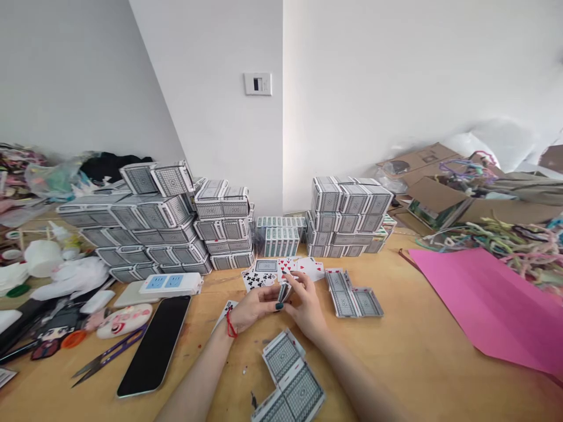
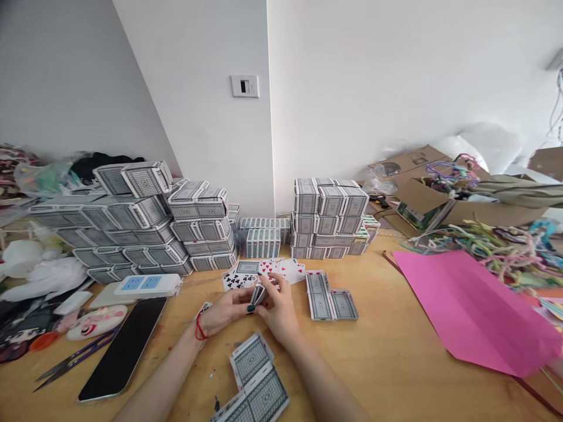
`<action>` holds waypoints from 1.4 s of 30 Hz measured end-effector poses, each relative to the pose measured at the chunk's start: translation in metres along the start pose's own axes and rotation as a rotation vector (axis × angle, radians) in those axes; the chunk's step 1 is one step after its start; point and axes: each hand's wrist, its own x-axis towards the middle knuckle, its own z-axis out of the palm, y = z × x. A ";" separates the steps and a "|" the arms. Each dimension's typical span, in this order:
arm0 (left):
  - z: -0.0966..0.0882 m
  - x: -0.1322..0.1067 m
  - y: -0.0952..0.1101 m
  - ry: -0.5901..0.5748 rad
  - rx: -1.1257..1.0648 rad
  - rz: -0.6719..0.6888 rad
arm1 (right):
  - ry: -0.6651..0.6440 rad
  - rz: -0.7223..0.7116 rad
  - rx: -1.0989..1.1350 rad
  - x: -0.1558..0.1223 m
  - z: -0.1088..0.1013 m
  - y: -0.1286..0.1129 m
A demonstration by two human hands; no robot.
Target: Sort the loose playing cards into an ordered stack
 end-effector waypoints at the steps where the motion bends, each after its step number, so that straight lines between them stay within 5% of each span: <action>1: -0.001 0.000 -0.001 0.002 0.009 -0.002 | -0.018 0.033 0.029 0.000 0.001 0.002; 12: -0.001 0.001 -0.004 0.173 0.060 0.041 | -0.243 0.187 0.455 0.004 -0.009 0.011; 23: -0.001 0.006 -0.011 0.207 0.092 0.025 | -0.236 0.255 0.843 0.009 -0.014 0.005; 31: 0.004 0.004 -0.020 0.217 0.277 0.060 | -0.310 0.238 0.851 0.007 -0.019 -0.004; 42: 0.008 0.005 -0.025 0.375 0.585 0.245 | -0.158 0.409 0.819 0.008 -0.009 0.005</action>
